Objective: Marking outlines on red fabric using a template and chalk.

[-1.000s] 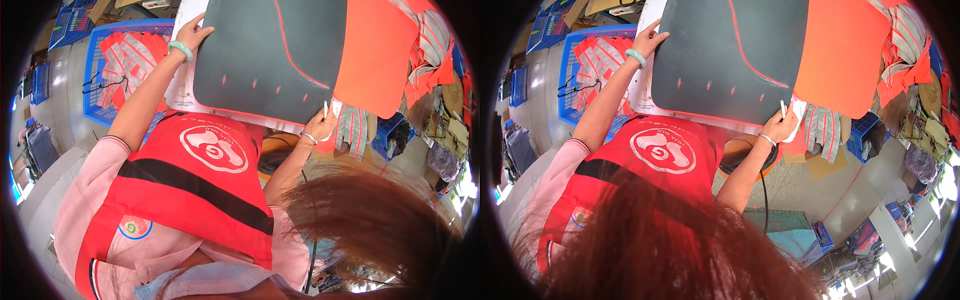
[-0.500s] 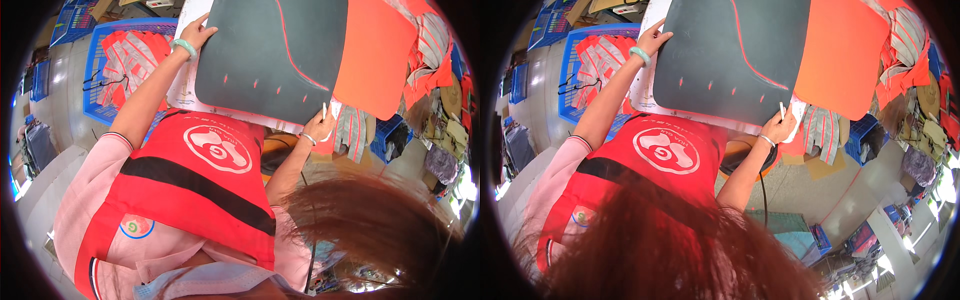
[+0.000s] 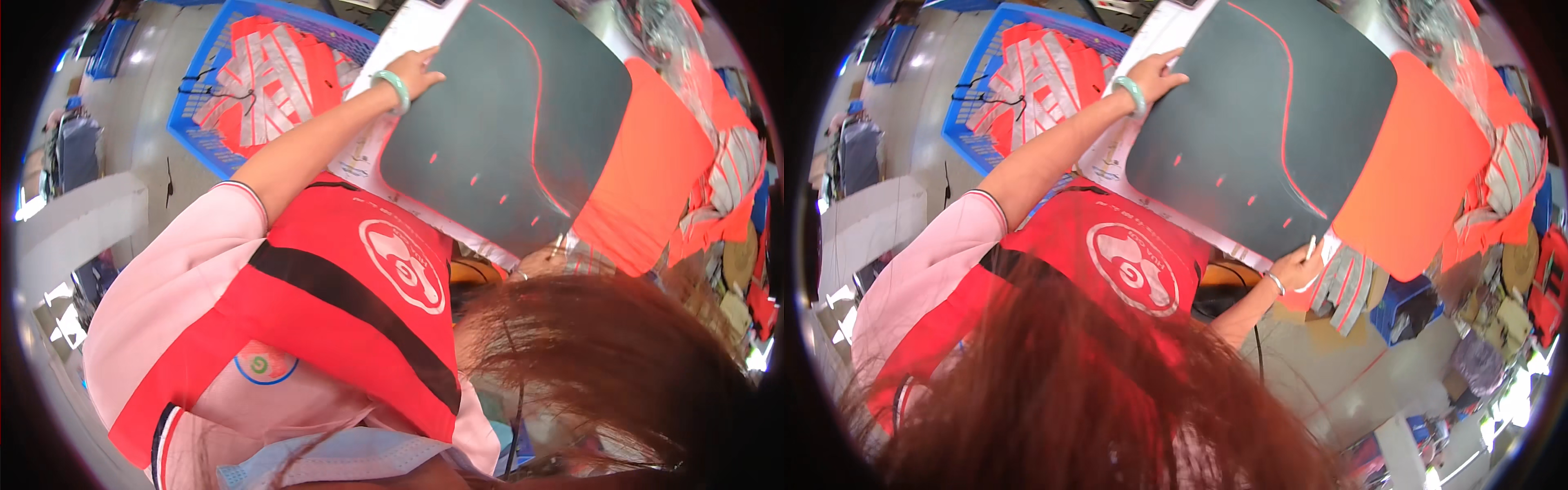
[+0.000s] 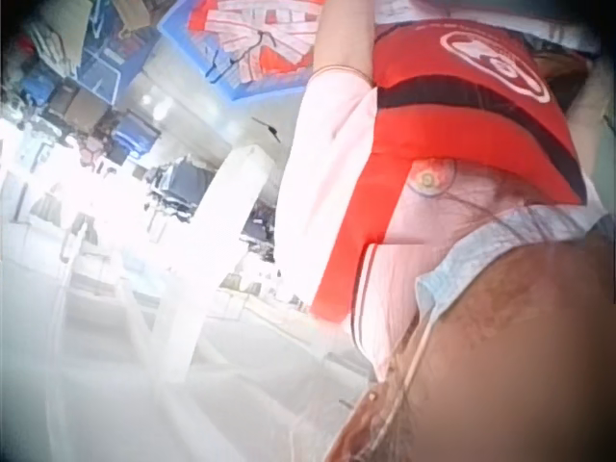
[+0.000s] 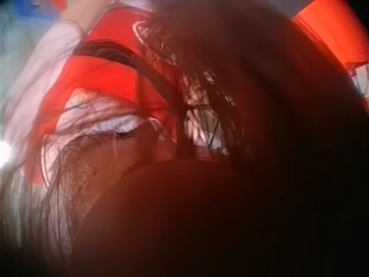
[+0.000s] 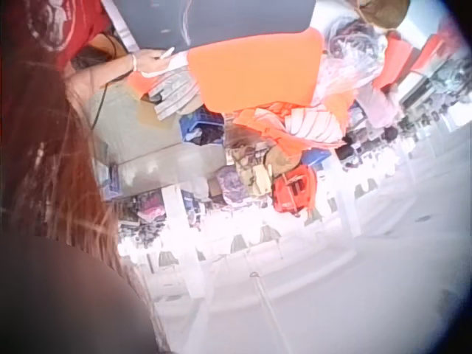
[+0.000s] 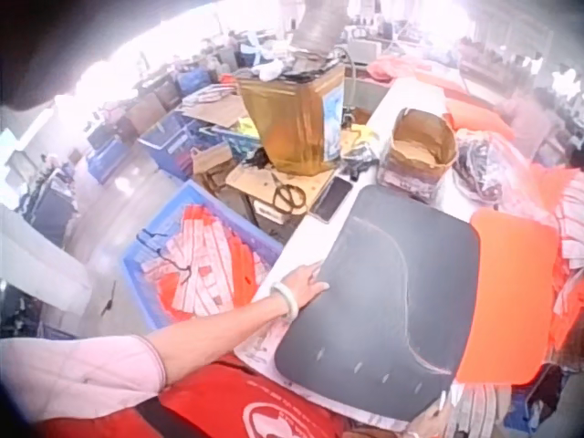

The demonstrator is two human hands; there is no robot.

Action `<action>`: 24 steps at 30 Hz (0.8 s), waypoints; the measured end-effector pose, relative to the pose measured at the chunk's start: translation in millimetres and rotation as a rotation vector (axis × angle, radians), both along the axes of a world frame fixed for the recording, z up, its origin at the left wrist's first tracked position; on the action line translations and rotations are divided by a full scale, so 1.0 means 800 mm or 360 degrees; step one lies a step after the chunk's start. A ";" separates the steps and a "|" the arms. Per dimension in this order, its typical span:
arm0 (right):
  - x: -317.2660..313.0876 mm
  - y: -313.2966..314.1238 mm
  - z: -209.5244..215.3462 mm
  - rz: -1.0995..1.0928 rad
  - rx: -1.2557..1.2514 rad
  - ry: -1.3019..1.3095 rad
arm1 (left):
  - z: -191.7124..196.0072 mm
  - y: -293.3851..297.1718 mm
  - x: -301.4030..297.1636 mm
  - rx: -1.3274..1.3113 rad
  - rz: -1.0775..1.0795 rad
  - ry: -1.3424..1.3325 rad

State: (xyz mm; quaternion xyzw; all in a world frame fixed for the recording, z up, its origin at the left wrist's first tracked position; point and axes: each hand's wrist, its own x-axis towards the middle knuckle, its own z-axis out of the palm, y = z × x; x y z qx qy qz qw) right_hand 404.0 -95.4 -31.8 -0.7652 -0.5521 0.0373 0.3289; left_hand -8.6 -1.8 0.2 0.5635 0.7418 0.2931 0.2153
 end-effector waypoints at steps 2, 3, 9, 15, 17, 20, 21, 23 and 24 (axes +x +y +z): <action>0.001 0.002 -0.002 0.0015 -0.0045 0.0012 | 0.006 0.002 0.000 -0.0102 -0.0014 -0.0043; 0.000 0.005 -0.001 0.0016 -0.0003 -0.0006 | 0.005 0.001 -0.001 -0.0095 0.0003 0.0004; -0.008 0.013 0.016 0.0052 -0.0036 -0.0106 | -0.004 0.002 0.003 -0.0029 0.0067 0.0088; 0.004 0.007 -0.001 0.0034 0.0022 -0.0187 | 0.014 -0.010 0.024 -0.0091 0.0088 0.0165; -0.001 0.005 0.004 0.0037 0.0073 -0.0166 | -0.004 -0.012 0.026 -0.0091 0.0054 -0.0015; -0.004 0.001 0.004 0.0015 0.0083 -0.0124 | -0.016 -0.019 0.043 0.0160 0.0115 -0.0058; -0.004 -0.001 0.003 0.0002 0.0048 -0.0102 | -0.005 -0.019 0.045 0.0029 0.0084 -0.0142; -0.003 -0.003 0.001 0.0026 0.0011 -0.0016 | -0.008 -0.020 0.046 0.0037 0.0070 -0.0133; -0.003 -0.003 0.001 0.0014 0.0021 -0.0015 | -0.007 -0.019 0.045 0.0027 0.0081 -0.0134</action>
